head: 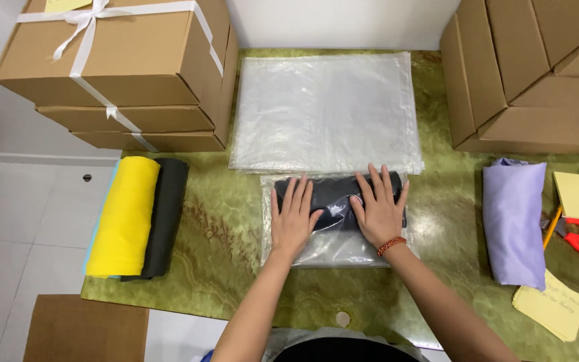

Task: The person ties a white ribbon around a cardboard box, writes on a yellow sticky note, and places it on the box. They then wrap a black rolled item in a clear plastic bag and place it inside another cardboard box.

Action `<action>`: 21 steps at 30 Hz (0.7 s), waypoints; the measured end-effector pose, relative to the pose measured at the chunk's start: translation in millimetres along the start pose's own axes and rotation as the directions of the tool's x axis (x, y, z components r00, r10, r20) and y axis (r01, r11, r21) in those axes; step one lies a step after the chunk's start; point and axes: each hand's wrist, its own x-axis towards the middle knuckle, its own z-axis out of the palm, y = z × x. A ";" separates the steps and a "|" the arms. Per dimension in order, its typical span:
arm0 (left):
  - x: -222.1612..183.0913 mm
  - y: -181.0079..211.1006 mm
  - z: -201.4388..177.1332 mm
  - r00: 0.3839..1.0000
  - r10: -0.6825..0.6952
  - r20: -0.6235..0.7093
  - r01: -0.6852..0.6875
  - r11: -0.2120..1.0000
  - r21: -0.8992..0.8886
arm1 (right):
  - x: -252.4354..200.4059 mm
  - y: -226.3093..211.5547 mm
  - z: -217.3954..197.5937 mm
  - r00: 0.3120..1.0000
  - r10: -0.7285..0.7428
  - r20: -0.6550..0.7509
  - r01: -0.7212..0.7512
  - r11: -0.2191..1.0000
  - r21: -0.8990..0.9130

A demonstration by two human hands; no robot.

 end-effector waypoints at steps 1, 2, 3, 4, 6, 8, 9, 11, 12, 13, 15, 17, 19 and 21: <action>-9.8 7.3 1.7 1.000 0.000 -0.002 0.000 1.000 0.001 | -6.8 -5.3 -0.2 1.000 -0.001 -0.002 0.001 1.000 0.001; -19.4 14.6 3.3 0.997 0.080 -0.018 -0.080 0.997 0.003 | -13.5 -10.8 -0.5 0.998 -0.053 -0.018 0.053 0.999 0.000; -30.9 22.1 3.7 0.986 0.161 -0.030 -0.161 0.987 0.005 | -22.5 -17.2 -1.1 0.994 -0.102 -0.032 0.102 0.995 0.000; -40.3 22.5 4.0 0.986 0.162 -0.028 -0.162 0.987 0.006 | -31.1 -22.8 2.5 0.994 -0.100 -0.032 0.101 0.995 0.001; -54.8 25.6 7.3 0.972 0.231 -0.034 -0.230 0.973 0.021 | -45.3 -30.2 7.8 0.975 -0.217 -0.048 0.215 0.976 -0.040; -64.0 20.7 1.2 0.972 0.234 -0.016 -0.234 0.972 0.022 | -55.0 -23.4 11.2 0.973 -0.223 -0.053 0.221 0.974 -0.047; -66.6 18.6 -1.1 0.972 0.234 0.003 -0.234 0.972 0.021 | -58.6 -18.8 12.3 0.972 -0.230 -0.054 0.227 0.972 -0.056; -64.8 19.2 -9.0 0.975 0.221 0.007 -0.221 0.975 0.016 | -58.4 -7.0 4.6 0.975 -0.208 -0.074 0.203 0.977 -0.067; -60.8 19.9 -12.5 0.980 0.199 0.019 -0.199 0.980 0.011 | -56.3 0.2 -0.7 0.978 -0.189 -0.086 0.183 0.980 -0.072; -46.8 23.3 -17.9 0.976 0.217 -0.009 -0.217 0.976 0.008 | -45.3 6.6 -12.7 0.976 -0.186 -0.110 0.176 0.980 -0.094; -12.2 32.9 -28.7 0.978 0.196 -0.074 -0.200 0.979 -0.047 | -18.8 23.0 -41.9 0.970 -0.120 -0.210 0.111 0.992 -0.055; 38.2 45.3 -55.0 0.969 0.198 -0.151 -0.213 0.972 -0.095 | 20.3 32.4 -96.2 0.944 -0.069 -0.323 0.070 0.998 -0.010; 88.6 59.8 -86.0 0.954 0.197 -0.225 -0.233 0.962 -0.144 | 58.6 48.1 -152.4 0.902 -0.020 -0.431 0.042 0.998 0.040; 139.7 73.0 -121.7 0.940 0.107 -0.324 -0.198 0.944 -0.265 | 99.3 68.2 -210.1 0.818 0.017 -0.575 0.047 0.994 0.096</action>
